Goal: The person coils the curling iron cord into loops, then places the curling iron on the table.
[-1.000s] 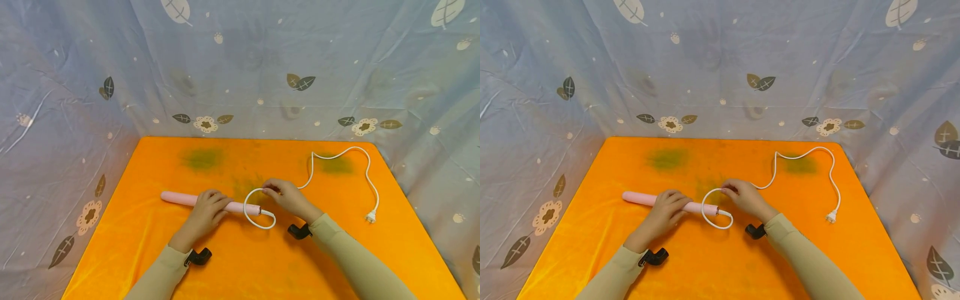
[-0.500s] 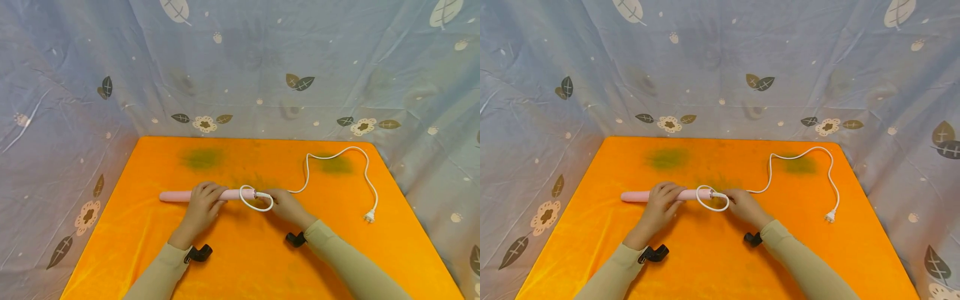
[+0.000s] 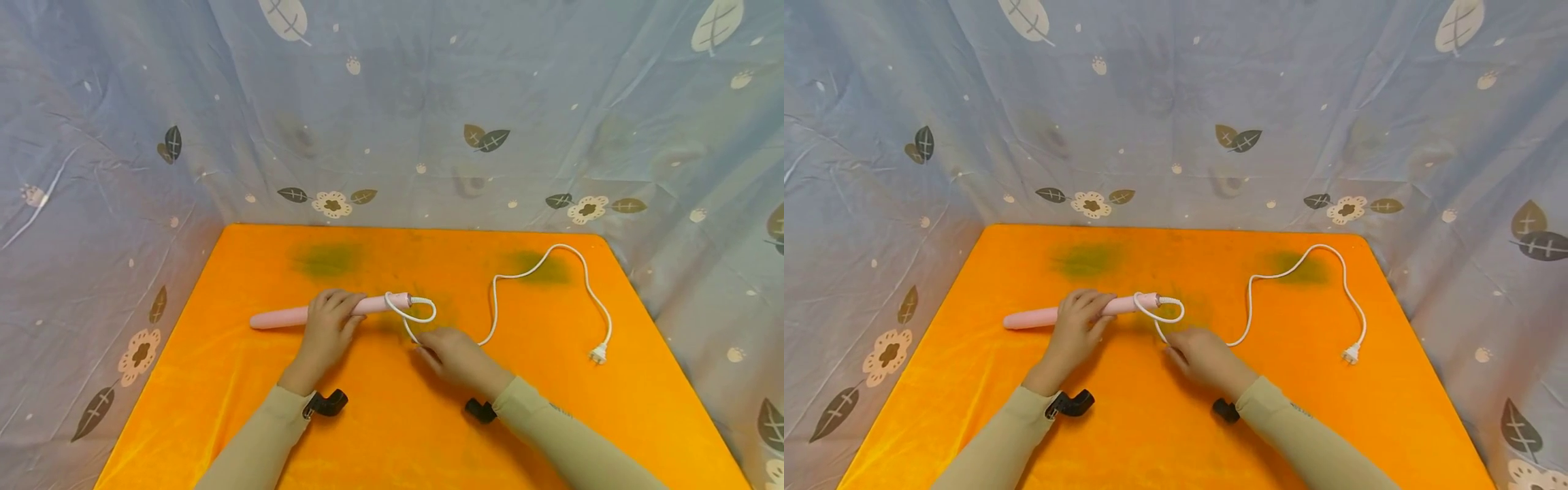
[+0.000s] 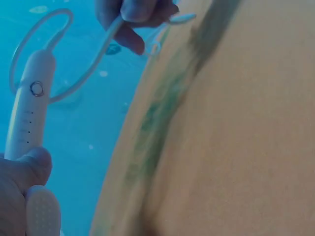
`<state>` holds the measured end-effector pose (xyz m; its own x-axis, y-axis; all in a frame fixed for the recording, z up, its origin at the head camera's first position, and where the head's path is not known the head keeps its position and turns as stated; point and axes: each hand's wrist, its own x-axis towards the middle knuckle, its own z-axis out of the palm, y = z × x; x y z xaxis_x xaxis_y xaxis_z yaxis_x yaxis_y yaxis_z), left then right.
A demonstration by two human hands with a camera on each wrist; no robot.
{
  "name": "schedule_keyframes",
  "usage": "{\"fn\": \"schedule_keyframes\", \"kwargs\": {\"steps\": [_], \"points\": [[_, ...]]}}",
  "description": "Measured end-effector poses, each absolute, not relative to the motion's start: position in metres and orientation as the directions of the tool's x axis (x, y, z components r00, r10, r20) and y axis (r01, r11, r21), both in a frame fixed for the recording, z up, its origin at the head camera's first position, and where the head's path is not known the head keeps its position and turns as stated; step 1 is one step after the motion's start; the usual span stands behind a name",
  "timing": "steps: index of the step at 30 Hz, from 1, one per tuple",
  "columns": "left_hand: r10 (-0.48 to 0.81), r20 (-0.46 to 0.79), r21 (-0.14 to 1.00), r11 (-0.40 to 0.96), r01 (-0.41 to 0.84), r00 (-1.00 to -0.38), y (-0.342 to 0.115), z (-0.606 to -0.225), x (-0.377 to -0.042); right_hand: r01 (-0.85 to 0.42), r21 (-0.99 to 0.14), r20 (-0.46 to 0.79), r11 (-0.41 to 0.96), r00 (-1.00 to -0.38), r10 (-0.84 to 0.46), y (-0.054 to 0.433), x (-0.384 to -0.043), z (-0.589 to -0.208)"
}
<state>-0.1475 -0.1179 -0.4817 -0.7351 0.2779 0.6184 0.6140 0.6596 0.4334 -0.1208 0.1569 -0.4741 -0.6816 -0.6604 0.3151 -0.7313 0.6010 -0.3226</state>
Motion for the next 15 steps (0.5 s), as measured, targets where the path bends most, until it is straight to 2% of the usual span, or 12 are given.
{"fn": "schedule_keyframes", "kwargs": {"steps": [5, 15], "points": [[0.302, 0.581, 0.42, 0.684, 0.597, -0.756, -0.117, -0.489, -0.152, -0.776, -0.209, 0.36, 0.594, -0.626, -0.691, 0.154, -0.114, -0.468], [0.351, 0.539, 0.356, 0.729, 0.585, -0.766, -0.113, -0.497, -0.152, -0.812, -0.134, 0.448, 0.568, -0.561, -0.696, 0.15, -0.108, -0.458]]}}
